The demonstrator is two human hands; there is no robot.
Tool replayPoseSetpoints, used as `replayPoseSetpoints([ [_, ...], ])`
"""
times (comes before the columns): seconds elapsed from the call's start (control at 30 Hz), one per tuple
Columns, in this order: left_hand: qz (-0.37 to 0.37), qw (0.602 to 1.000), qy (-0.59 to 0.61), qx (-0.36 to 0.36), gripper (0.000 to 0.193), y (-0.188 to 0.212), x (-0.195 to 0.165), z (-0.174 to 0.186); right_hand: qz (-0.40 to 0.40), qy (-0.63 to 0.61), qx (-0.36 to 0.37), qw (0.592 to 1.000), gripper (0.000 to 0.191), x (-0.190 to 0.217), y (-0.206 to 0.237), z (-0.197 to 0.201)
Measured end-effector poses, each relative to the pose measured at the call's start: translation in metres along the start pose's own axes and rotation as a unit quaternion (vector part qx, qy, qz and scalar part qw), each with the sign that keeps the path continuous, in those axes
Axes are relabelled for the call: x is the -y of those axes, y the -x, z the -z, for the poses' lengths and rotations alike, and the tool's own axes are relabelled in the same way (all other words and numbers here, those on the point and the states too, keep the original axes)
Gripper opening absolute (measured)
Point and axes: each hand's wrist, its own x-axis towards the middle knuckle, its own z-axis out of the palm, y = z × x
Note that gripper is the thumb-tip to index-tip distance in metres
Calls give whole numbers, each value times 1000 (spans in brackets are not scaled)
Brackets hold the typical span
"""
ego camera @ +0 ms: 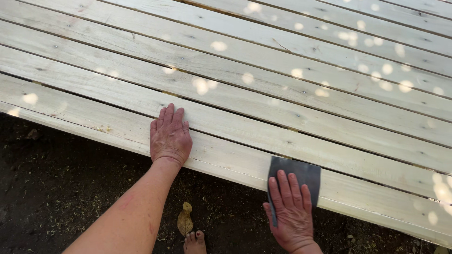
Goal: The person sands the slatted wooden surface of a large outdoor frame, rubbing a sheet of sandpaper by hand back and forth across the planks. They work over different sections of the slats, steadying the frame with the other hand, and continue sanding along the edges.
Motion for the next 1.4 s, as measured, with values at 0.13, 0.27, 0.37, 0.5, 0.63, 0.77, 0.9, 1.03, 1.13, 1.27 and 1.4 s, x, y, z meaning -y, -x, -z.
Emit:
replayPoseSetpoints([
  [0.13,10,1000,-19,9,53,2,-8,-2,-89,29,-39,995,70,-63,43,19],
  [0.27,-31,999,-28,1,55,10,-27,-8,-87,5,-48,995,74,1,12,-7],
  [0.37,-44,999,-2,16,54,14,-34,-9,-28,-21,-6,999,73,64,-29,-29],
  [0.5,-26,999,23,33,50,16,-35,-3,75,0,27,997,70,36,-22,-16],
  [0.63,-14,999,24,39,49,15,-38,1,18,43,13,999,70,-64,35,14],
  [0.77,-24,999,8,19,50,15,-40,-2,-17,33,-22,999,73,-53,36,3],
  [0.9,-22,999,39,2,47,15,-35,-3,30,2,-16,999,72,50,-23,-35],
  [1.03,-15,999,49,1,44,17,-31,-4,79,87,70,991,71,70,-39,-34],
  [1.13,-13,999,52,-10,44,17,-31,-5,55,37,-20,998,66,3,-5,-3],
  [1.27,-28,999,30,-25,45,17,-33,-7,-58,41,-26,997,71,-55,35,18],
  [1.4,-39,998,32,-29,48,18,-34,-8,-99,8,-57,993,76,6,10,-21],
])
